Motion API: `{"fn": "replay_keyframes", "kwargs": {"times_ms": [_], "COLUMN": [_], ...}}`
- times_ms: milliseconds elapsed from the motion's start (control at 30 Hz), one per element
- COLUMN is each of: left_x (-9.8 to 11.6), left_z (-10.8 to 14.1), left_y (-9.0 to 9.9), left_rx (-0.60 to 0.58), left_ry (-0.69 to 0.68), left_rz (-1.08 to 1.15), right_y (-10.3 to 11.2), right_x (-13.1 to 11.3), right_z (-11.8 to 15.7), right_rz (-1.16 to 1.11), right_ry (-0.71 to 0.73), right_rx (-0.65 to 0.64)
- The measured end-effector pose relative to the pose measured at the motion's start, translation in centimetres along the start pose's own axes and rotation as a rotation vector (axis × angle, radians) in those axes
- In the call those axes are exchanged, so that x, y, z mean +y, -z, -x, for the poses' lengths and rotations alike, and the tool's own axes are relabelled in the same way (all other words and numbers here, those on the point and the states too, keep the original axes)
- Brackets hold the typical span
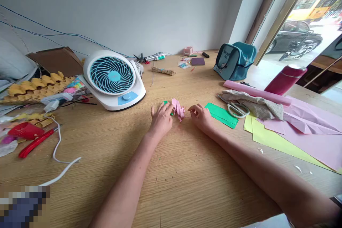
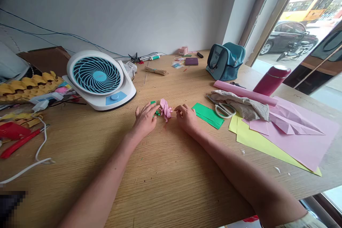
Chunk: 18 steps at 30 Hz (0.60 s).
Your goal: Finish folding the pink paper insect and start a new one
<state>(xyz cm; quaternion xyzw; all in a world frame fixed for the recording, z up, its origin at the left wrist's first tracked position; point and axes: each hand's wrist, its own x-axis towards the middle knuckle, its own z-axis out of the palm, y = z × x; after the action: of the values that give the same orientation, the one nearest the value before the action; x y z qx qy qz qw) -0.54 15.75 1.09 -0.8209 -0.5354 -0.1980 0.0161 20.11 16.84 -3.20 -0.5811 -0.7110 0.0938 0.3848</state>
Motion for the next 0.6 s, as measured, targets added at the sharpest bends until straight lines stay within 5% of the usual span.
{"fn": "replay_keyframes", "kwargs": {"times_ms": [267,600], "left_x": [-2.6,-4.8], "left_z": [3.4,4.9], "left_y": [1.1,-1.8], "left_rx": [0.307,0.411], "left_ry": [0.077,0.316], "left_rz": [0.144,0.391], "right_y": [0.4,0.5], "right_x": [-0.2,0.2], "right_z": [0.6,1.0], "right_rz": [-0.043,-0.076], "right_ry": [0.112,0.201], "right_rx": [0.084,0.078]}}
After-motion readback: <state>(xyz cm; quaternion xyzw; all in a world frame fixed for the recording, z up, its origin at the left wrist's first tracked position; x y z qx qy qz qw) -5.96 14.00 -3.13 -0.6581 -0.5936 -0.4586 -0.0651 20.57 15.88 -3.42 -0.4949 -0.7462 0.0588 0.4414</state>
